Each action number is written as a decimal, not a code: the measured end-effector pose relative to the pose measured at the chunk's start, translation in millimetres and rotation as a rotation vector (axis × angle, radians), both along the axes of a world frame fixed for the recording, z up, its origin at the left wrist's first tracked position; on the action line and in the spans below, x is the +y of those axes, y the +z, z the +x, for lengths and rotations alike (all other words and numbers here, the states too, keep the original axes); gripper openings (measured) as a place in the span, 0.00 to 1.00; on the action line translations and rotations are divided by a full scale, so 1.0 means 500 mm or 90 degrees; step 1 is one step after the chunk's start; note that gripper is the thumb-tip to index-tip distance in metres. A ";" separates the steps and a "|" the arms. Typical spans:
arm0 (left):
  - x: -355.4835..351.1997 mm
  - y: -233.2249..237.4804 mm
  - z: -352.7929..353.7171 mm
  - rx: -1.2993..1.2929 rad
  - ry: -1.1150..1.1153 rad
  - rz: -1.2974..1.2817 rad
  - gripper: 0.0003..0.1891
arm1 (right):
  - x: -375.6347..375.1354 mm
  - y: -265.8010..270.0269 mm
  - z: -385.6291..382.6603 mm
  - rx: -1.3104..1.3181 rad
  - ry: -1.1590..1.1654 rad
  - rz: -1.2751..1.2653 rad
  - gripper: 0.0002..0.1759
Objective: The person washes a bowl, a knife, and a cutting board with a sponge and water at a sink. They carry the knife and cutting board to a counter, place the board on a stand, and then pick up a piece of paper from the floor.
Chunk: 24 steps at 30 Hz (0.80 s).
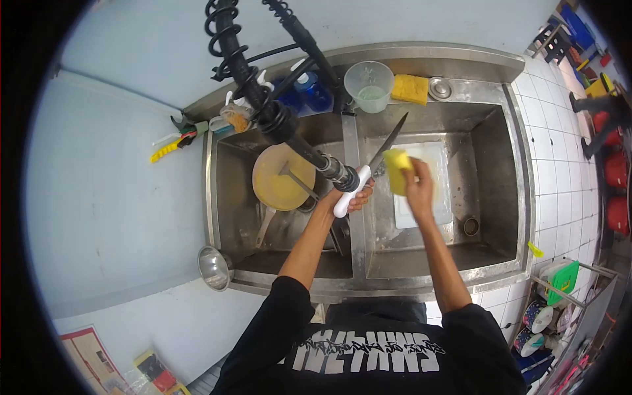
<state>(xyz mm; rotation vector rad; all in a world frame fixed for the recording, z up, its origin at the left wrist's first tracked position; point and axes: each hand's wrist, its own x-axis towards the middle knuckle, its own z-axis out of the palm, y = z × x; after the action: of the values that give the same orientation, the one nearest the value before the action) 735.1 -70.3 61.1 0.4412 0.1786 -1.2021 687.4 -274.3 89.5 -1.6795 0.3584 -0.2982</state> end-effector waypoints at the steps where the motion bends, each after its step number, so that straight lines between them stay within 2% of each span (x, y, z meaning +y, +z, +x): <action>1: -0.009 0.007 0.008 0.030 -0.017 0.017 0.23 | 0.022 -0.028 -0.007 -0.060 0.034 -0.053 0.14; 2: -0.015 0.005 0.005 0.019 0.009 0.100 0.23 | 0.048 -0.009 -0.014 -0.109 0.082 -0.051 0.14; 4: -0.016 0.000 -0.001 -0.009 0.066 0.270 0.22 | 0.099 0.024 -0.036 -0.110 0.113 -0.178 0.16; 5: -0.008 0.011 0.007 -0.203 0.033 0.300 0.19 | 0.110 0.027 -0.043 -0.129 0.122 -0.255 0.16; 6: -0.008 -0.017 0.017 -0.117 0.037 0.269 0.19 | 0.123 0.032 -0.051 -0.147 0.133 -0.330 0.16; 8: -0.012 -0.096 0.037 0.056 0.052 0.201 0.19 | 0.151 0.061 -0.084 -0.161 0.206 -0.370 0.15; 9: 0.001 -0.065 0.042 -0.053 -0.014 0.130 0.20 | 0.157 0.071 -0.099 -0.167 0.242 -0.391 0.14; 12: 0.001 -0.065 0.016 -0.093 0.018 0.259 0.20 | 0.160 0.068 -0.125 -0.211 0.320 -0.495 0.15; 15: 0.016 -0.069 -0.022 -0.115 0.074 0.239 0.17 | 0.128 0.022 -0.087 -0.158 0.210 -0.538 0.16; 16: 0.022 -0.071 -0.033 -0.120 0.094 0.233 0.17 | 0.109 0.024 -0.072 -0.152 0.186 -0.490 0.17; 17: 0.022 -0.010 -0.037 -0.170 0.083 0.228 0.17 | 0.103 0.034 -0.065 -0.114 0.177 -0.446 0.17; 18: 0.022 -0.010 -0.034 -0.172 0.090 0.248 0.17 | 0.100 0.040 -0.059 -0.077 0.165 -0.404 0.17; 21: 0.014 -0.038 -0.006 -0.145 0.095 0.263 0.18 | 0.131 0.026 -0.086 -0.113 0.176 -0.248 0.17; 22: 0.014 -0.056 0.000 -0.127 0.094 0.190 0.18 | 0.146 0.024 -0.106 -0.130 0.187 -0.216 0.18; 24: 0.002 -0.033 0.005 -0.090 0.089 0.048 0.18 | 0.173 0.022 -0.145 -0.163 0.209 -0.149 0.19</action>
<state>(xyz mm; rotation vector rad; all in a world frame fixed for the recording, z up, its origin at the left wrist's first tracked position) 737.7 -69.4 44.6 0.5688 0.1317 -1.0260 615.2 -187.7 100.6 -1.8687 -0.1493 -0.3128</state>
